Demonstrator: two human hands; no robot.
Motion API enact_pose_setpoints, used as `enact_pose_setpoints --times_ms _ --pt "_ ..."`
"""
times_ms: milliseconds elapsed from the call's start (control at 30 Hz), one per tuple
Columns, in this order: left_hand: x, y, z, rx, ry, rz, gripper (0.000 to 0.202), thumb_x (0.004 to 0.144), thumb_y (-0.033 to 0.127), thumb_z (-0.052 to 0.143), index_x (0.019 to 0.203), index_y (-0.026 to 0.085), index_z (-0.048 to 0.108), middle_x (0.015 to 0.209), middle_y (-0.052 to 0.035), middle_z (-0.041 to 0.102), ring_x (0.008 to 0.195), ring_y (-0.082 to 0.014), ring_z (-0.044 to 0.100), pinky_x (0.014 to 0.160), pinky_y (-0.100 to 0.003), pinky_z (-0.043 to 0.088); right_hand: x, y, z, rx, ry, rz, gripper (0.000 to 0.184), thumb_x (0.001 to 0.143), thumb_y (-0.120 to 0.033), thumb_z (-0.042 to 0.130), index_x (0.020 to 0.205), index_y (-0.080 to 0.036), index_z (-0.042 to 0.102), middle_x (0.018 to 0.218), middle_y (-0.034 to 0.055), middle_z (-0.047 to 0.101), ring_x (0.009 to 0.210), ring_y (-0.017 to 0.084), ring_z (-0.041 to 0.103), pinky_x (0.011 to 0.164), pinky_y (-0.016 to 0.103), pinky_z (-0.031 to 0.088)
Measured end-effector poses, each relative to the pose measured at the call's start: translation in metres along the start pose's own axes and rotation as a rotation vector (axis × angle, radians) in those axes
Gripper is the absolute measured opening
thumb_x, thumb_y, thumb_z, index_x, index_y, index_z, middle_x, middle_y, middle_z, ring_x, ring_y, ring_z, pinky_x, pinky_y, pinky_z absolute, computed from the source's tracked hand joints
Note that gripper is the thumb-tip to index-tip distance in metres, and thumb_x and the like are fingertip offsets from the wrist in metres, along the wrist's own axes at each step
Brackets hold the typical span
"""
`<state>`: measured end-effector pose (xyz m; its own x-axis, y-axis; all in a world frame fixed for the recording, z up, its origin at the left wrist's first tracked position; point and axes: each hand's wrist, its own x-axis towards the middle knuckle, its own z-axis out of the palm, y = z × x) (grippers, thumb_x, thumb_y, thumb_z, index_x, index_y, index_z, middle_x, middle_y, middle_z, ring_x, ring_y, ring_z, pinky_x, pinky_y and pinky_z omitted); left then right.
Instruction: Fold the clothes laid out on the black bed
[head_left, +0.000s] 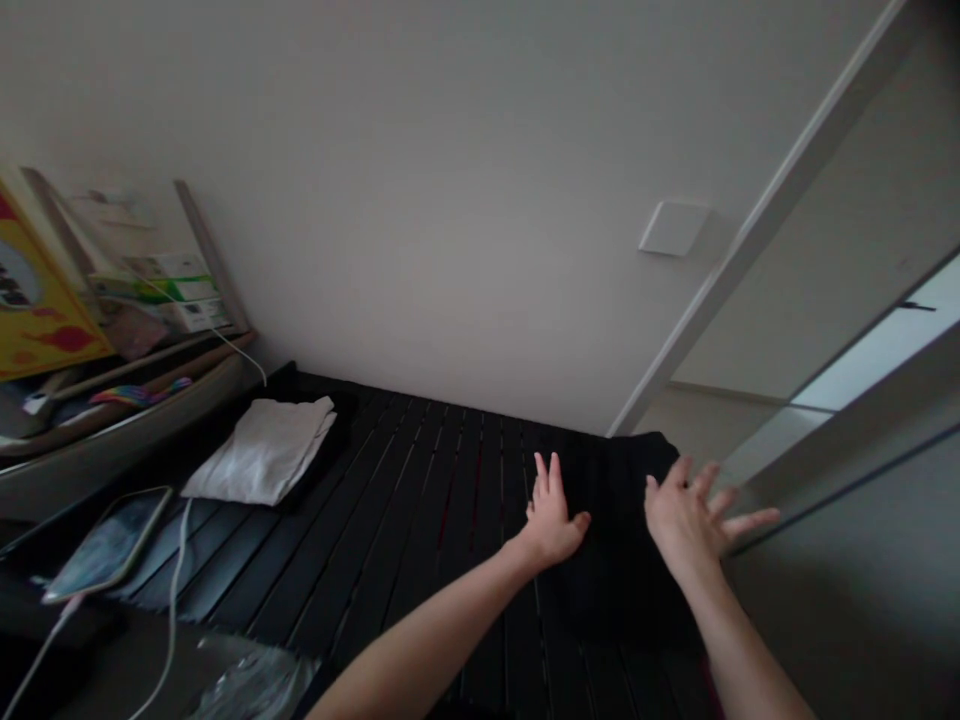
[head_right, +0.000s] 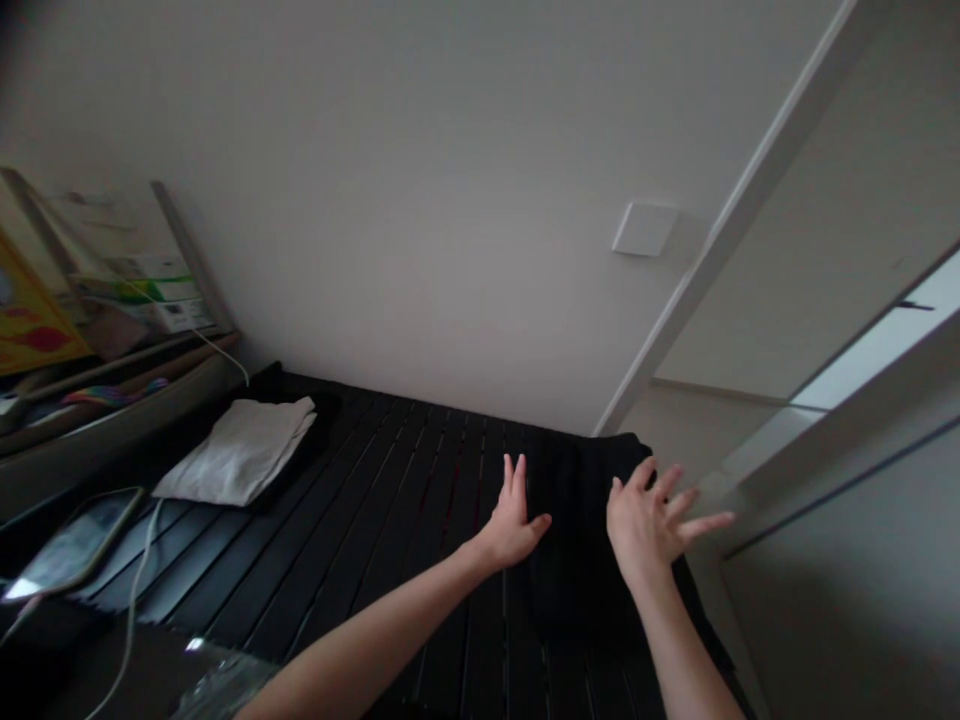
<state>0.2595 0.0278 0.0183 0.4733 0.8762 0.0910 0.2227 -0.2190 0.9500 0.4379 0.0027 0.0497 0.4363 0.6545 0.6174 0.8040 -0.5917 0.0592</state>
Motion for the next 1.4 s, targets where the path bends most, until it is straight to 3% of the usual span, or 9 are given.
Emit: enact_pose_setpoints --times_ms 133,267,533,733,867,967,1133,1267,1400 --pt "-0.025 -0.040 -0.007 0.338 0.036 -0.180 0.085 0.074 0.024 0.058 0.151 0.025 0.021 0.160 -0.0088 -0.009 0.144 -0.0399 -0.003 0.109 -0.068 0.009 -0.053 -0.018 0.034 0.112 -0.091 -0.165 0.053 0.093 -0.029 0.033 0.140 -0.006 0.041 0.150 0.0265 0.030 0.141 0.041 0.016 0.104 0.072 0.008" --pt "-0.061 -0.091 -0.045 0.651 0.053 -0.338 0.070 0.075 0.025 0.053 0.144 0.018 0.038 0.160 -0.0120 0.000 0.144 -0.0382 -0.004 0.110 -0.065 0.011 -0.121 -0.065 0.053 0.231 -0.248 -0.374 0.054 0.094 -0.034 0.031 0.142 -0.011 0.043 0.156 0.0181 0.020 0.144 0.037 0.008 0.108 0.068 0.008" --pt "-0.111 -0.151 -0.190 1.154 0.352 -0.495 0.053 0.088 0.028 0.045 0.140 0.019 0.044 0.159 -0.0134 0.014 0.145 -0.0357 0.004 0.111 -0.060 0.013 -0.204 -0.153 0.042 0.467 -0.497 -0.552 0.064 0.094 -0.057 0.023 0.147 -0.021 0.032 0.156 0.0101 0.023 0.143 0.030 0.022 0.112 0.057 0.019" --pt "-0.134 -0.157 -0.294 1.324 0.654 -0.648 0.045 0.095 0.025 0.037 0.138 0.016 0.047 0.152 -0.0203 0.029 0.142 -0.0402 0.016 0.108 -0.061 0.018 -0.226 -0.161 0.048 0.463 -0.468 -0.553 0.068 0.093 -0.059 0.023 0.149 -0.020 0.028 0.156 0.0115 0.022 0.142 0.030 0.024 0.113 0.061 0.009" --pt "-0.152 -0.158 -0.345 1.285 0.772 -0.680 0.041 0.091 0.011 0.036 0.126 0.011 0.056 0.144 -0.0229 0.041 0.137 -0.0397 0.028 0.106 -0.064 0.020 -0.227 -0.161 0.054 0.474 -0.433 -0.557 0.067 0.093 -0.058 0.021 0.148 -0.020 0.030 0.155 0.0114 0.024 0.142 0.031 0.025 0.113 0.062 0.008" --pt "-0.162 -0.161 -0.362 1.224 0.749 -0.646 0.038 0.086 0.002 0.035 0.110 0.010 0.064 0.133 -0.0218 0.053 0.128 -0.0348 0.044 0.104 -0.063 0.024 -0.228 -0.161 0.055 0.491 -0.424 -0.555 0.067 0.093 -0.058 0.022 0.148 -0.021 0.030 0.155 0.0113 0.026 0.142 0.031 0.025 0.112 0.063 0.010" --pt "-0.165 -0.153 -0.364 1.147 0.823 -0.587 0.029 0.088 0.005 0.035 0.101 0.010 0.061 0.097 -0.0163 0.068 0.101 -0.0300 0.061 0.100 -0.064 0.026 -0.229 -0.161 0.056 0.493 -0.434 -0.552 0.067 0.093 -0.058 0.022 0.149 -0.021 0.029 0.155 0.0111 0.026 0.142 0.031 0.024 0.112 0.062 0.013" --pt "-0.165 -0.130 -0.361 1.071 0.928 -0.492 0.024 0.095 0.017 0.032 0.100 0.011 0.056 0.084 -0.0109 0.067 0.080 -0.0233 0.063 0.092 -0.047 0.040 -0.228 -0.161 0.055 0.469 -0.449 -0.558 0.067 0.093 -0.058 0.021 0.149 -0.021 0.029 0.156 0.0105 0.024 0.143 0.030 0.022 0.113 0.061 0.011" --pt "-0.162 -0.086 -0.350 0.937 1.061 -0.302 0.030 0.099 0.030 0.028 0.107 0.015 0.052 0.081 -0.0059 0.064 0.069 -0.0169 0.059 0.069 -0.028 0.044 -0.228 -0.161 0.054 0.464 -0.457 -0.557 0.068 0.093 -0.058 0.019 0.148 -0.021 0.031 0.156 0.0101 0.023 0.143 0.029 0.022 0.113 0.061 0.011"
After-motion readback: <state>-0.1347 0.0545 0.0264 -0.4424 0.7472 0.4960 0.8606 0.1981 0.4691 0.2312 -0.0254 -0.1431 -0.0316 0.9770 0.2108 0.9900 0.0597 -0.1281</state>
